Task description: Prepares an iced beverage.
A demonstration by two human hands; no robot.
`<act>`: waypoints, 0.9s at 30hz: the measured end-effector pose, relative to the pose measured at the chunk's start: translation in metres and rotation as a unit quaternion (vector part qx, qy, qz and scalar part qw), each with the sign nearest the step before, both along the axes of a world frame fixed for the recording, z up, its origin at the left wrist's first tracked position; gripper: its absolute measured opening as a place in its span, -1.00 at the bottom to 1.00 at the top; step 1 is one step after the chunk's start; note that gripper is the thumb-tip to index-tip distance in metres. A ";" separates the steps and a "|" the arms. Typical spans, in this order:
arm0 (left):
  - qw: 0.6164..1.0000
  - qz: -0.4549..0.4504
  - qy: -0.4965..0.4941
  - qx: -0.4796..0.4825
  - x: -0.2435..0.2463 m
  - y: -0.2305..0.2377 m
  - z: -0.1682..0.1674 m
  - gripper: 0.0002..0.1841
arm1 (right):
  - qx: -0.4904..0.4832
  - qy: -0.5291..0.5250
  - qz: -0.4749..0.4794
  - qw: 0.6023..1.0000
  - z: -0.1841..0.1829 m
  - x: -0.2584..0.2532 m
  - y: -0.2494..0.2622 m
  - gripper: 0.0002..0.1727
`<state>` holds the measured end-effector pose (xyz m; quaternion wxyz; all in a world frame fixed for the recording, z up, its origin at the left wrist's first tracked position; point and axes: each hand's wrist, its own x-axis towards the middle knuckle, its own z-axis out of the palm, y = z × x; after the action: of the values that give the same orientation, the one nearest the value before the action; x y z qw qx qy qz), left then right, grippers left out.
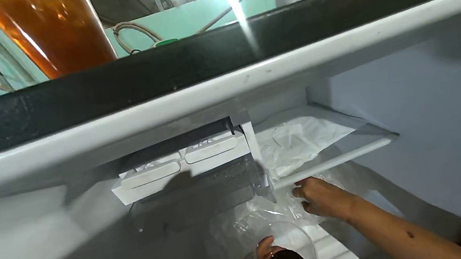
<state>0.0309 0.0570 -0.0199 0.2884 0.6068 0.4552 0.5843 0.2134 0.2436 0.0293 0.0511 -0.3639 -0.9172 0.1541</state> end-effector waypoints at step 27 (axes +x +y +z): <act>0.999 0.002 -0.022 -0.025 0.009 -0.007 -0.005 0.03 | 0.008 0.240 0.234 0.942 0.065 -0.007 -0.111 -0.87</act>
<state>0.0402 0.0495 -0.0248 0.3124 0.5854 0.4645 0.5865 0.2063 0.1326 0.0940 0.2355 -0.0910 -0.9380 0.2374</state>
